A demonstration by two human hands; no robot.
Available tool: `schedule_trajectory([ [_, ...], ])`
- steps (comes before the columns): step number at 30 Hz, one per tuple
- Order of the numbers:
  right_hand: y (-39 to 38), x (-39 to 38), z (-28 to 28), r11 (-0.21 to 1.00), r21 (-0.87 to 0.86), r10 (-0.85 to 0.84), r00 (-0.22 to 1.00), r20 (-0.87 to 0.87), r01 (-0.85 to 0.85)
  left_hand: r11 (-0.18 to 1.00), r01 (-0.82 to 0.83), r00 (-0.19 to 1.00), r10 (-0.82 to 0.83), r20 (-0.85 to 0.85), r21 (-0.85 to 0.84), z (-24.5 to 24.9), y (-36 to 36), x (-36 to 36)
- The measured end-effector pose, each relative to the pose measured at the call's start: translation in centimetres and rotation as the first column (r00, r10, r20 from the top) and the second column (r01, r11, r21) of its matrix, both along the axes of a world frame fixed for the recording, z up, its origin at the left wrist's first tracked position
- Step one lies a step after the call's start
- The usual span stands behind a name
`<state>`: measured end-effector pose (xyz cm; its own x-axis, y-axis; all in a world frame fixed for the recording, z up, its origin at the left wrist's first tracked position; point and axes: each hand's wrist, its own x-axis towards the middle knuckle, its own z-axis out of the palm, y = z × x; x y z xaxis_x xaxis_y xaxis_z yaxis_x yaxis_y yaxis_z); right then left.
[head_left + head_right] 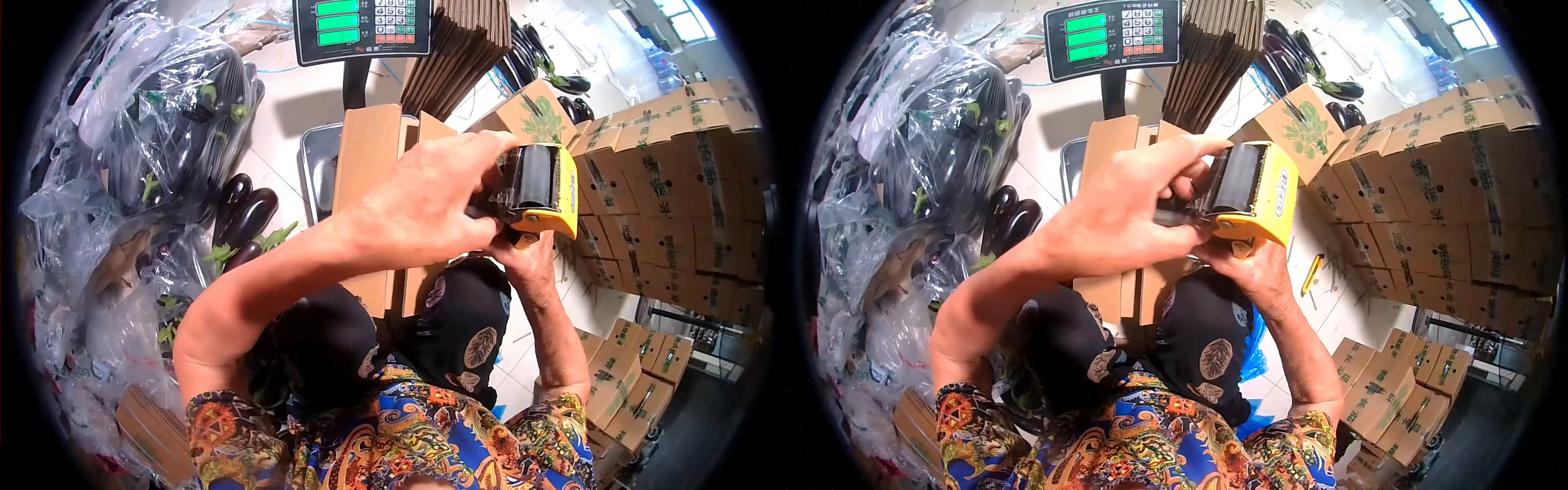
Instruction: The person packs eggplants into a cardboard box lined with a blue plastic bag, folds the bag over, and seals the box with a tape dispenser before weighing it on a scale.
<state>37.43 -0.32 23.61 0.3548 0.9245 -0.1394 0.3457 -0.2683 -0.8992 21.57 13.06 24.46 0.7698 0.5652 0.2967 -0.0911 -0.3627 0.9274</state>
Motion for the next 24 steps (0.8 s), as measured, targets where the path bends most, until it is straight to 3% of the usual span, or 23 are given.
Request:
schedule_trajectory([
  [2,-0.2,0.0,-0.4,0.999,-0.005,-0.035,0.983,-0.181,0.035,0.947,0.084,0.996,-0.072,0.051,-0.311,0.4,0.1,-0.8],
  [3,-0.5,0.1,-0.9,0.998,0.020,-0.049,0.947,-0.317,0.058,0.908,0.014,1.000,-0.019,-0.008,-0.418,1.3,-0.1,-1.1],
  [5,-0.5,-0.4,-0.5,0.993,0.019,-0.095,0.862,-0.499,0.120,0.997,-0.073,0.994,0.072,0.083,0.014,0.4,-0.2,-1.1],
  [6,-0.2,-0.8,-0.1,0.992,0.062,-0.056,0.816,-0.575,0.112,0.965,-0.128,0.985,0.097,0.142,0.230,0.2,-0.4,-1.0],
  [7,-0.1,-0.9,0.3,0.994,0.059,-0.036,0.806,-0.591,0.088,0.924,-0.200,0.972,0.146,0.184,0.324,0.1,-0.8,-0.9],
  [11,0.0,-1.2,0.5,0.998,0.043,-0.009,0.778,-0.629,0.046,0.821,-0.309,0.933,0.164,0.319,0.480,-0.2,-0.5,-0.3],
  [14,0.0,-1.3,0.5,0.998,0.036,-0.023,0.788,-0.616,0.057,0.709,-0.307,0.944,0.143,0.297,0.635,-0.3,-0.3,-0.8],
  [24,-0.1,-1.3,0.1,0.999,-0.015,-0.038,0.851,-0.524,0.036,0.715,-0.244,0.963,0.098,0.251,0.655,-0.5,0.7,-1.7],
])
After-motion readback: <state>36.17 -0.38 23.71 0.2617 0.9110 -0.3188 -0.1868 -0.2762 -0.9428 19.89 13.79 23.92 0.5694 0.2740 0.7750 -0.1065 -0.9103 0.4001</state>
